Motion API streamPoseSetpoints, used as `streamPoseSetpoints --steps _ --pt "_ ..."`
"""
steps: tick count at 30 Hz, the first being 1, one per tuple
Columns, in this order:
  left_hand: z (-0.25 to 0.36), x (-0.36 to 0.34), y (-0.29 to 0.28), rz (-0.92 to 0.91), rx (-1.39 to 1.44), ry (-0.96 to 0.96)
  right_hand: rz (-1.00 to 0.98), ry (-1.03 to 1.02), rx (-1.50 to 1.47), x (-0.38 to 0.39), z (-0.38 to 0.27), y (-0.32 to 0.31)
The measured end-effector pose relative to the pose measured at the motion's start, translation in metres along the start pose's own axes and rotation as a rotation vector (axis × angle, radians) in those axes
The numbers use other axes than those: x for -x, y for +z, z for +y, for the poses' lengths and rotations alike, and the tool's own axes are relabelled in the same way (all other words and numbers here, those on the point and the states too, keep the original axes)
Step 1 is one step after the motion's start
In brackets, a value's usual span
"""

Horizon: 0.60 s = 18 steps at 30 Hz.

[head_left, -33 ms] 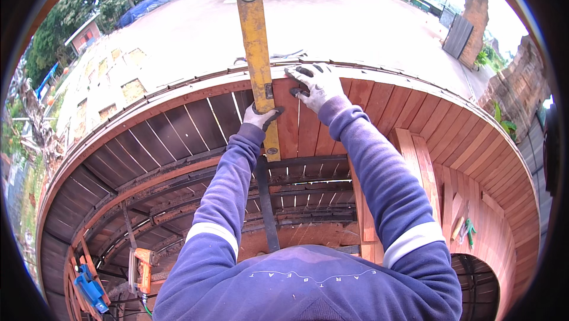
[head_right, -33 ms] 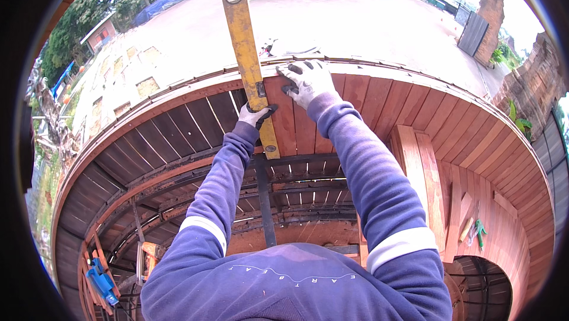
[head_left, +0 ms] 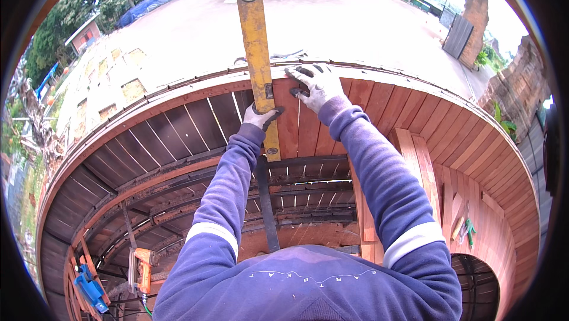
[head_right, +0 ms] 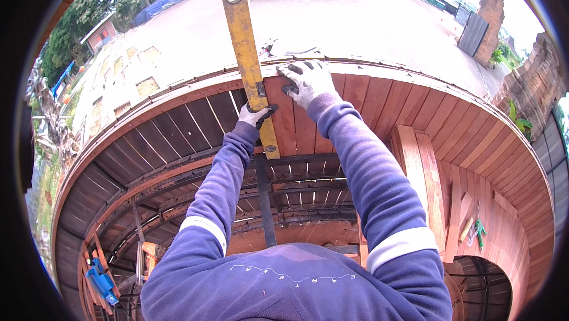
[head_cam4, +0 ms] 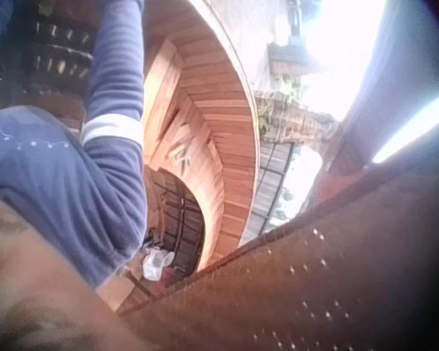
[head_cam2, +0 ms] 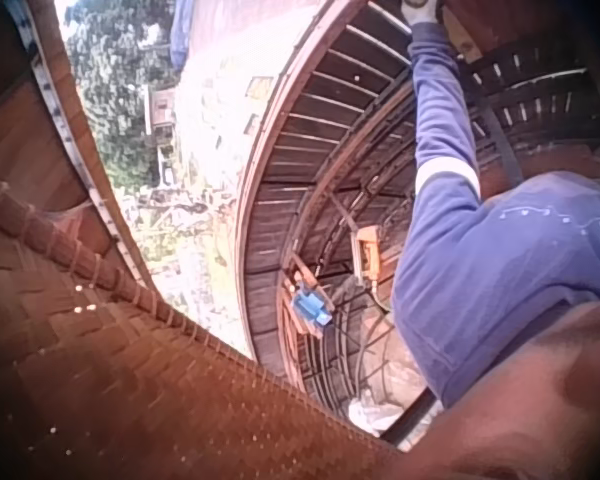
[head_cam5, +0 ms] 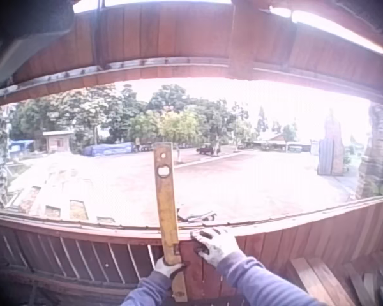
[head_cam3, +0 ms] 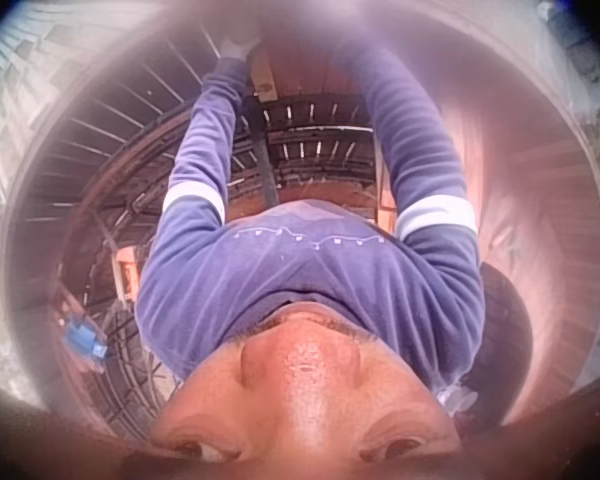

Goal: The person installs wooden planks onto a curved ceiling structure. They use a spirit level to check alignment, then secure the planks with a nail gun. The person repeats this process for multiple planks, ensuring each is level before fastening.

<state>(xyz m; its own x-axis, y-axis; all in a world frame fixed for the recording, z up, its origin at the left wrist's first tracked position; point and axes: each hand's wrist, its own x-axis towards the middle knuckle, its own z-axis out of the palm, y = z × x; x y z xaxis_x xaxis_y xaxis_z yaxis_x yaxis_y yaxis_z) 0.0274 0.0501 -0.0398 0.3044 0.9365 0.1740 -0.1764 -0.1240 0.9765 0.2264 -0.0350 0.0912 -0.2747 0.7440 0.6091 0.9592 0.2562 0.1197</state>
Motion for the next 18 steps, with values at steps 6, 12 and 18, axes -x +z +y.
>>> streamPoseSetpoints --steps 6,12,18 --pt "0.0 0.001 0.001 -0.003 0.06 0.039 -0.13 0.098 0.012 -0.003 -0.002 -0.001" --pt "0.005 0.004 0.002 0.002 0.02 -0.004 -0.216 0.138 -0.164 -0.005 0.004 -0.018" --pt "0.016 0.008 0.007 -0.006 0.048 -0.006 -0.223 0.051 -0.15 -0.004 0.011 -0.014"
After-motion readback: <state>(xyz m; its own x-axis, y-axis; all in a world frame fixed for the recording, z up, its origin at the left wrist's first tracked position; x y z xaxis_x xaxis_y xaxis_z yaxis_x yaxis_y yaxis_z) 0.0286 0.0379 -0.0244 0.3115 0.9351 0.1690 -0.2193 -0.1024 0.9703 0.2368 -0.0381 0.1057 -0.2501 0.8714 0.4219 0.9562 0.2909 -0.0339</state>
